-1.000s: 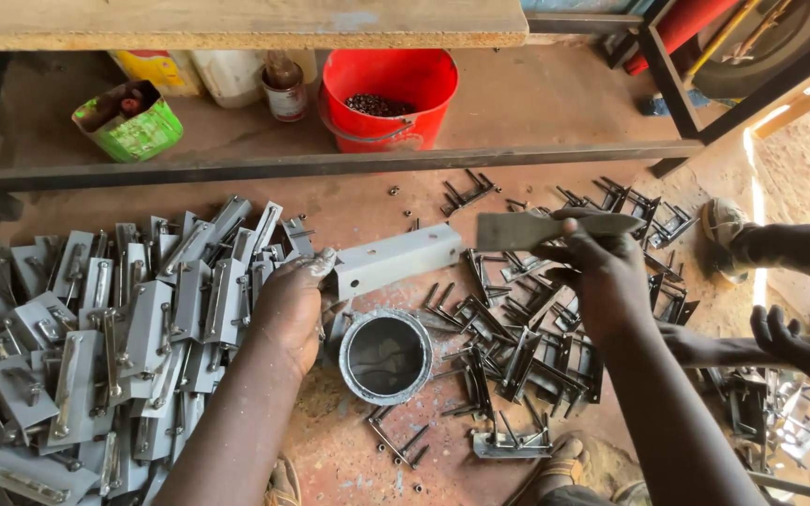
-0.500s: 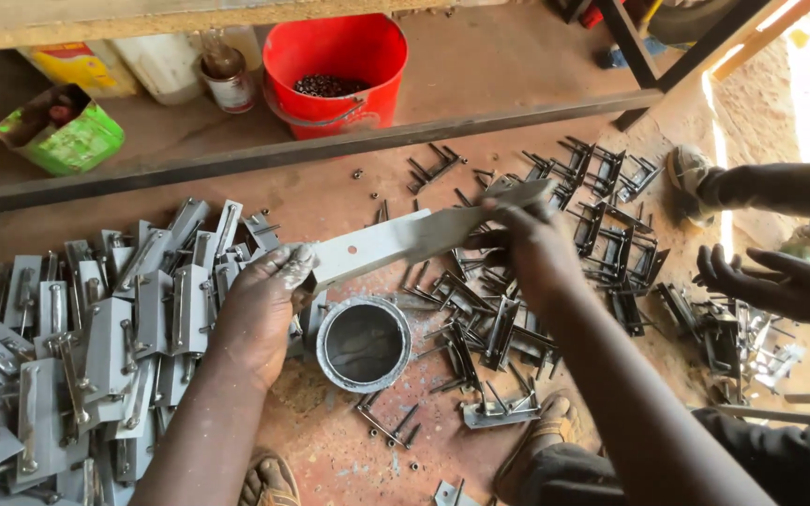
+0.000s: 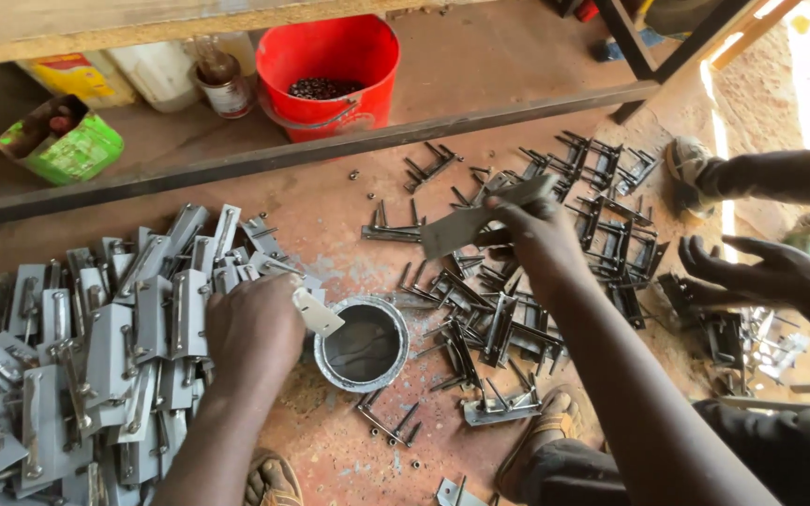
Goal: A person is manually painting small metal brackets using a paintbrush and a small container of paint in a workshop environment.
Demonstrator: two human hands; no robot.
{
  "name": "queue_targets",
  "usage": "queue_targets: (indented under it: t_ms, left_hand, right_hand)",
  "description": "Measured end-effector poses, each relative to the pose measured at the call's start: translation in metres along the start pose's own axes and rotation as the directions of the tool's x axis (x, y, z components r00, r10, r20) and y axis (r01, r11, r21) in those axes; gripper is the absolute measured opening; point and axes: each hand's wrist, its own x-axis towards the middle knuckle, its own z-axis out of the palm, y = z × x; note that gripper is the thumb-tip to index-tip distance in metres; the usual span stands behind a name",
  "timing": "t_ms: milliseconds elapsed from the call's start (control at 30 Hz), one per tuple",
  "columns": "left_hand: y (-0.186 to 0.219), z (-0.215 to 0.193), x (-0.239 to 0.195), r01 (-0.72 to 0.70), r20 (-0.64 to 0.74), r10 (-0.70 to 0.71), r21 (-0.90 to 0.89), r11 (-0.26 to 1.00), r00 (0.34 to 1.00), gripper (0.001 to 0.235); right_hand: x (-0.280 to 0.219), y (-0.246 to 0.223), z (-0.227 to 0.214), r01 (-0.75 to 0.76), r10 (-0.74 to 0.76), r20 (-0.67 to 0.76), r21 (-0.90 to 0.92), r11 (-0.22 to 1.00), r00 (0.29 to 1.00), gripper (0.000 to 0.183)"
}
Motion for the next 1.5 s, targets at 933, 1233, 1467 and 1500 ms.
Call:
queue_targets:
  t_ms: [933, 1233, 1467, 1500]
  left_hand:
    - [0.021, -0.034, -0.026, -0.514, -0.546, 0.242, -0.426, 0.744, 0.802, 0.036]
    - [0.037, -0.053, -0.044, -0.314, -0.493, -0.034, -0.605, 0.732, 0.869, 0.024]
    - [0.035, -0.040, -0.037, -0.049, -0.124, -0.234, -0.952, 0.303, 0.964, 0.029]
    - [0.035, -0.040, -0.037, -0.048, -0.124, -0.233, -0.951, 0.305, 0.965, 0.029]
  right_hand:
    - [-0.006, 0.073, 0.022, -0.368, 0.348, 0.347, -0.008, 0.930, 0.871, 0.032]
    - [-0.008, 0.059, 0.030, -0.172, 0.166, 0.382, -0.018, 0.985, 0.909, 0.053]
    - [-0.011, 0.059, 0.034, -0.077, 0.154, 0.246, -0.296, 0.952, 0.957, 0.041]
    - [-0.014, 0.053, 0.035, -0.079, 0.155, 0.246, -0.295, 0.952, 0.957, 0.041]
